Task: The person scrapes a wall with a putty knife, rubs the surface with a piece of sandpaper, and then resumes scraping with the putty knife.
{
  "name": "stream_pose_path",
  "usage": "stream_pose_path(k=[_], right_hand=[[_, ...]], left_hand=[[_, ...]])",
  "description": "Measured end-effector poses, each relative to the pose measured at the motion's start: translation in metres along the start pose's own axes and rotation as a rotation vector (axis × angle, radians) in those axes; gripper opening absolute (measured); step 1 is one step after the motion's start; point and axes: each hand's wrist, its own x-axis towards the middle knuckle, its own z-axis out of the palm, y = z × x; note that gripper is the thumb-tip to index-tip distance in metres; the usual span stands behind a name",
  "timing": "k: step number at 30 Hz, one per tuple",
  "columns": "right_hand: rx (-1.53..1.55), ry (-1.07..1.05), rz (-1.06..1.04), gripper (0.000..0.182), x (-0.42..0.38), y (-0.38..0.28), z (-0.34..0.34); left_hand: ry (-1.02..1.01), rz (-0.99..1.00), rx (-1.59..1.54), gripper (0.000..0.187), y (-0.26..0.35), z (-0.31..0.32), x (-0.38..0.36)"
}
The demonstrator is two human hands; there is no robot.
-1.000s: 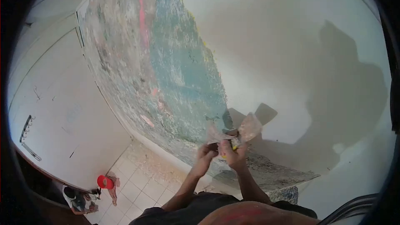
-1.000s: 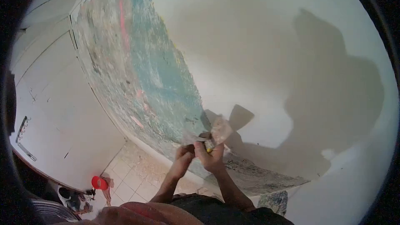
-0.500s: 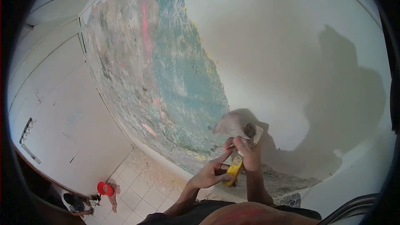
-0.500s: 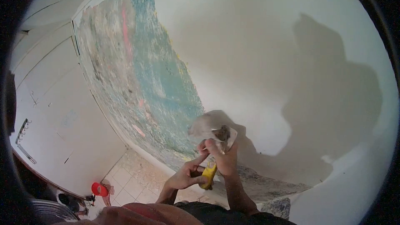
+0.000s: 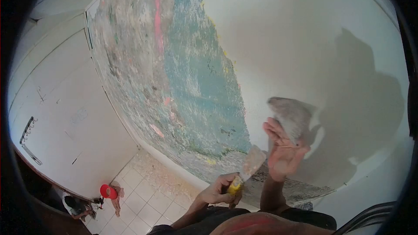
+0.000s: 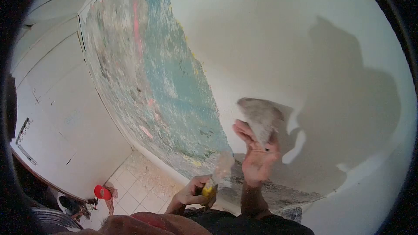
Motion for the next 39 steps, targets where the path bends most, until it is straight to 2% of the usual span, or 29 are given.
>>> stream_pose_path(k=[1, 2, 4, 5, 6, 9, 10, 13, 16, 22, 28, 31, 34, 37, 39], right_hand=[[-0.029, 0.026, -0.096, 0.079, 0.002, -0.004, -0.002], [-0.150, 0.097, -0.075, 0.078, -0.001, -0.010, -0.008], [-0.101, 0.071, -0.062, 0.077, -0.015, -0.013, -0.017], [-0.075, 0.060, -0.056, 0.077, -0.021, -0.012, -0.020], [-0.036, 0.058, -0.059, 0.078, -0.027, -0.009, -0.016], [-0.070, 0.013, 0.180, 0.081, -0.056, -0.006, -0.009], [-0.063, -0.009, 0.262, 0.082, -0.067, -0.006, -0.006], [0.028, -0.047, 0.458, 0.085, -0.085, -0.008, 0.014], [0.105, -0.017, 0.537, 0.086, -0.084, -0.017, 0.025], [0.009, 0.003, 0.433, 0.081, -0.078, -0.012, 0.000], [0.209, 0.048, 0.478, 0.085, -0.075, -0.014, -0.003], [0.168, -0.074, 0.432, 0.084, -0.070, -0.014, -0.005], [0.132, 0.005, 0.382, 0.081, -0.069, -0.024, 0.008], [0.254, -0.009, 0.407, 0.081, -0.077, -0.019, -0.004], [0.232, 0.001, 0.412, 0.082, -0.075, -0.022, 0.001]], left_hand=[[0.041, 0.082, 0.081, 0.038, 0.000, -0.006, -0.003], [0.081, 0.163, 0.161, 0.040, 0.002, -0.010, -0.007], [0.290, 0.138, 0.168, 0.044, 0.026, -0.025, -0.012], [0.355, 0.188, 0.171, 0.052, 0.047, -0.032, -0.005], [0.514, 0.193, 0.426, 0.057, 0.059, -0.049, -0.003], [0.474, 0.423, 0.395, 0.040, 0.107, -0.060, 0.033], [0.541, 0.342, 0.473, 0.036, 0.121, -0.055, 0.042], [0.465, 0.315, 0.472, 0.036, 0.136, -0.060, 0.065], [0.467, 0.329, 0.486, 0.044, 0.145, -0.051, 0.085], [0.543, 0.342, 0.555, 0.045, 0.158, -0.040, 0.091], [0.525, 0.315, 0.497, 0.041, 0.158, -0.029, 0.090], [0.536, 0.358, 0.491, 0.039, 0.162, -0.020, 0.096], [0.608, 0.332, 0.443, 0.038, 0.153, -0.023, 0.086], [0.588, 0.338, 0.424, 0.039, 0.161, -0.010, 0.091], [0.621, 0.317, 0.419, 0.038, 0.156, -0.016, 0.087]])
